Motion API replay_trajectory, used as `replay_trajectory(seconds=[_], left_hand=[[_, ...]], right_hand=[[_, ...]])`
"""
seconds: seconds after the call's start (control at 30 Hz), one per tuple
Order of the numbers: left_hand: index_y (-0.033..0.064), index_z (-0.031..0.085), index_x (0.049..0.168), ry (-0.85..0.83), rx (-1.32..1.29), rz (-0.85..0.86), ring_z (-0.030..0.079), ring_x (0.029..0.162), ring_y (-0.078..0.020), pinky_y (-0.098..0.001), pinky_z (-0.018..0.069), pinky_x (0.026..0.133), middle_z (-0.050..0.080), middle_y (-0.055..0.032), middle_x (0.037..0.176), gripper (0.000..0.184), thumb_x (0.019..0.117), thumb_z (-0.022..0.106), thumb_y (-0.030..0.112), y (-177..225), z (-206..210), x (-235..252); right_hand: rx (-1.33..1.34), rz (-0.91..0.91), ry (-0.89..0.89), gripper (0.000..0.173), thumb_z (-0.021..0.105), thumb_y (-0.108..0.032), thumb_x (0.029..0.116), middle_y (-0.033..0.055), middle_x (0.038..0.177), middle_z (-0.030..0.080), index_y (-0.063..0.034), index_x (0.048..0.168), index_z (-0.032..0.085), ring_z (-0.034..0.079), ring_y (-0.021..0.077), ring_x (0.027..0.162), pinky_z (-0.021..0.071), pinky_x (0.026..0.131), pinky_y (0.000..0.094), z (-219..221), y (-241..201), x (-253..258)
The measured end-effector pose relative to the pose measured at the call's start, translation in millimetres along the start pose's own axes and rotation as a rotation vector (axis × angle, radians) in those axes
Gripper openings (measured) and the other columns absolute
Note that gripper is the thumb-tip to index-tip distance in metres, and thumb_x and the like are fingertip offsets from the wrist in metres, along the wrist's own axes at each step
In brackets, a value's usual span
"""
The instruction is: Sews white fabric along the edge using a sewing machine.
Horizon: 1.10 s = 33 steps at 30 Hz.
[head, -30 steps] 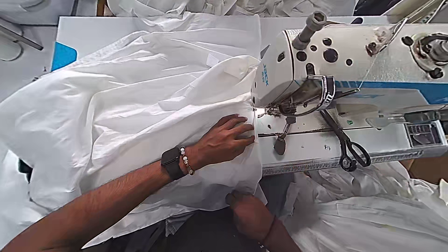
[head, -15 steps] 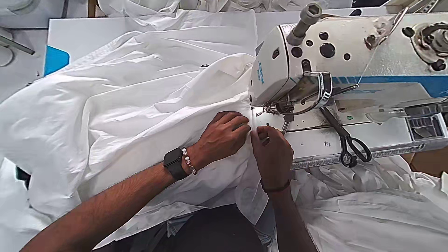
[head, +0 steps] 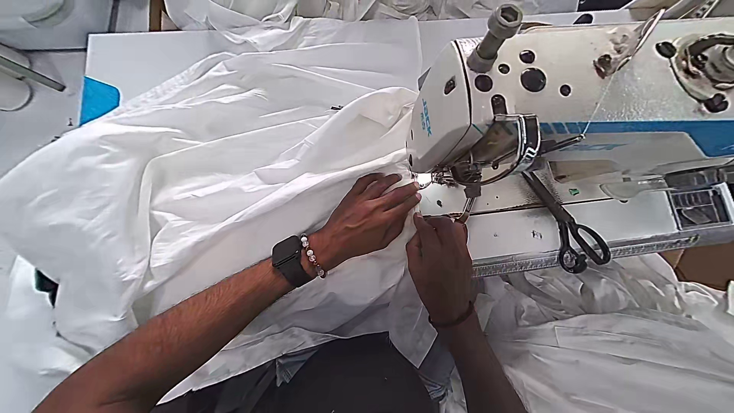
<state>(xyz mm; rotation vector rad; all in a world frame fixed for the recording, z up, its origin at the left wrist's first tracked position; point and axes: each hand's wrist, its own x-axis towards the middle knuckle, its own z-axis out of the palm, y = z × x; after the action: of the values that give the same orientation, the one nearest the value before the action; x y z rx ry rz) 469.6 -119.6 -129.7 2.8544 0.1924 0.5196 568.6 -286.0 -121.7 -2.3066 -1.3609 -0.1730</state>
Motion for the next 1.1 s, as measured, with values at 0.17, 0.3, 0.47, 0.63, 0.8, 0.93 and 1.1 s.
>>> replay_trajectory(seconds=[0.17,0.3,0.47,0.63,0.8,0.93,1.1], left_hand=[[0.0245,0.070,0.135,-0.062,-0.079,0.073,0.044,0.146,-0.0271,-0.0517,0.0313,0.121,0.059,0.0038,0.148,0.039,0.1049,0.045,0.029,4.0,-3.3,-13.1],[0.0285,0.068,0.137,-0.068,-0.095,0.074,0.040,0.149,-0.0279,-0.0537,0.0276,0.123,0.058,0.0059,0.150,0.039,0.1044,0.047,0.029,5.7,-3.3,-19.1],[0.0287,0.066,0.140,-0.091,-0.068,0.061,0.039,0.150,-0.0268,-0.0546,0.0261,0.124,0.056,0.0072,0.152,0.041,0.1042,0.045,0.030,5.3,-3.7,-19.6],[0.0276,0.066,0.139,-0.092,-0.076,0.066,0.040,0.149,-0.0290,-0.0551,0.0268,0.123,0.057,0.0048,0.151,0.041,0.1034,0.047,0.030,6.8,-5.0,-16.9],[0.0293,0.068,0.137,-0.072,-0.087,0.074,0.041,0.147,-0.0285,-0.0534,0.0275,0.122,0.058,0.0048,0.149,0.040,0.1031,0.048,0.030,5.6,-5.0,-17.7],[0.0272,0.068,0.137,-0.063,-0.063,0.064,0.043,0.146,-0.0263,-0.0518,0.0288,0.121,0.060,0.0067,0.148,0.041,0.1031,0.046,0.031,5.6,-5.7,-16.4],[0.0272,0.070,0.134,-0.070,-0.088,0.090,0.045,0.143,-0.0271,-0.0502,0.0318,0.117,0.062,0.0045,0.145,0.038,0.1024,0.048,0.031,4.9,-6.0,-15.8]], right_hand=[[0.112,0.001,0.166,0.028,0.069,-0.041,0.0900,0.0040,0.101,0.066,-0.0201,0.107,0.077,0.059,0.0201,0.094,0.0469,0.085,0.0387,-7.7,-13.0,-71.3],[0.071,0.034,0.167,0.018,0.064,-0.033,0.0916,0.0050,0.099,0.060,-0.0178,0.101,0.067,0.056,0.0212,0.095,0.0446,0.085,0.0380,28.0,-12.2,-126.1],[0.027,0.185,0.231,0.014,0.060,-0.018,0.0924,0.0037,0.074,0.056,-0.0116,0.082,0.066,0.057,0.0162,0.070,0.0473,0.061,0.0271,-40.7,20.3,-103.6],[-0.011,0.209,-0.496,0.013,0.062,-0.018,0.0837,0.0046,0.080,0.063,-0.0162,0.086,0.075,0.064,0.0211,0.064,0.0524,0.049,0.0401,-76.5,32.5,-81.4],[0.112,0.148,-0.097,0.033,0.062,-0.037,0.0994,0.0070,0.105,0.071,-0.0114,0.117,0.073,0.065,0.0236,0.097,0.0537,0.081,0.0401,-37.1,13.8,-23.4],[0.036,0.073,0.041,0.024,0.060,-0.024,0.1008,0.0017,0.072,0.070,-0.0122,0.110,0.079,0.065,0.0152,0.059,0.0506,0.051,0.0323,-5.3,14.7,-24.5],[-0.099,-0.028,-0.006,0.032,0.055,-0.016,0.0997,0.0002,0.055,0.058,-0.0116,0.122,0.077,0.053,0.0155,0.043,0.0368,0.039,0.0319,-11.7,9.9,-37.4]])
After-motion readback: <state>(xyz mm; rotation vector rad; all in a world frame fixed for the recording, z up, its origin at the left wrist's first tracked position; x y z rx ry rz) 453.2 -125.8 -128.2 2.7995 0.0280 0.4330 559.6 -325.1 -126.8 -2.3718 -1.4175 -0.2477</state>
